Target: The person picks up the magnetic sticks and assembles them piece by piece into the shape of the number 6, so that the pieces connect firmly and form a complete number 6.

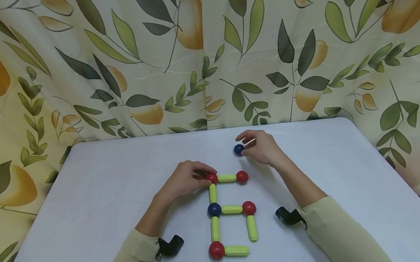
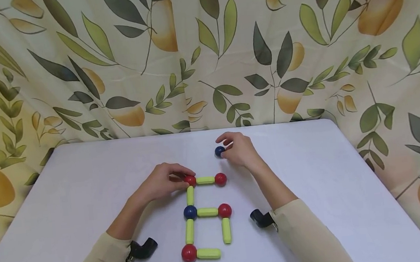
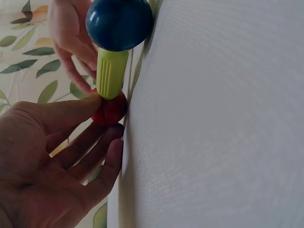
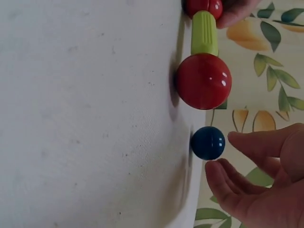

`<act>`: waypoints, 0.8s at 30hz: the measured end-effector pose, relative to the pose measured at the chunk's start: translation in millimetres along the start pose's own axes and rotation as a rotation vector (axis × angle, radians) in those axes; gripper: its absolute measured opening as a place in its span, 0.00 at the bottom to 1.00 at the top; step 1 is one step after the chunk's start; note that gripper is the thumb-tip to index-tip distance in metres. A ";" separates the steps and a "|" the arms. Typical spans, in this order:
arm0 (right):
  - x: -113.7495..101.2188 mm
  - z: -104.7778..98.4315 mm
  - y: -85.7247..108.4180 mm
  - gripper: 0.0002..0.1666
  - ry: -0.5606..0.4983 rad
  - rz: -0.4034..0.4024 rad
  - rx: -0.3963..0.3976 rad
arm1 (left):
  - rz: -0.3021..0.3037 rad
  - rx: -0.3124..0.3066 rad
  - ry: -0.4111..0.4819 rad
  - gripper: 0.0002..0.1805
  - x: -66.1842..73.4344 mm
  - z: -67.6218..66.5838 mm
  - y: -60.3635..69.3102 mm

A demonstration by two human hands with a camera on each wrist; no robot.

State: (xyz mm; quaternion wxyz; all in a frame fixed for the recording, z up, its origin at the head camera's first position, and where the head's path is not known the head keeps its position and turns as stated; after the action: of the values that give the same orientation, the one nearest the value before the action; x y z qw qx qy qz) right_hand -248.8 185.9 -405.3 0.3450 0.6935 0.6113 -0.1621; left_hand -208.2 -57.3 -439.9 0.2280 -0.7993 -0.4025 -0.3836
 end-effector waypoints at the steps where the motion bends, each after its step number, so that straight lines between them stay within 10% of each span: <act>1: 0.0 0.7 -1.8 0.25 0.009 0.002 -0.009 | 0.002 -0.001 0.000 0.16 -0.4 0.3 -0.2; 24: 10.1 7.7 -14.4 0.21 0.013 -0.002 -0.028 | 0.020 -0.008 0.008 0.16 -4.3 0.2 -1.3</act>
State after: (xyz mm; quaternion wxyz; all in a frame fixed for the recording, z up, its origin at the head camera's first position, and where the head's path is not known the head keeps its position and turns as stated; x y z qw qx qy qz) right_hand -259.1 188.3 -421.3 0.3502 0.6891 0.6165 -0.1494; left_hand -210.9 -58.4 -443.4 0.2302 -0.8027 -0.3918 -0.3862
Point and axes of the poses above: each hand's wrist, its own y-axis away from the middle knuckle, its own z-axis out of the palm, x = y × z, the point moved 4 cm from there along -y, towards the middle knuckle, and after that the axes turned 14 degrees about z, right-handed, at the moved point
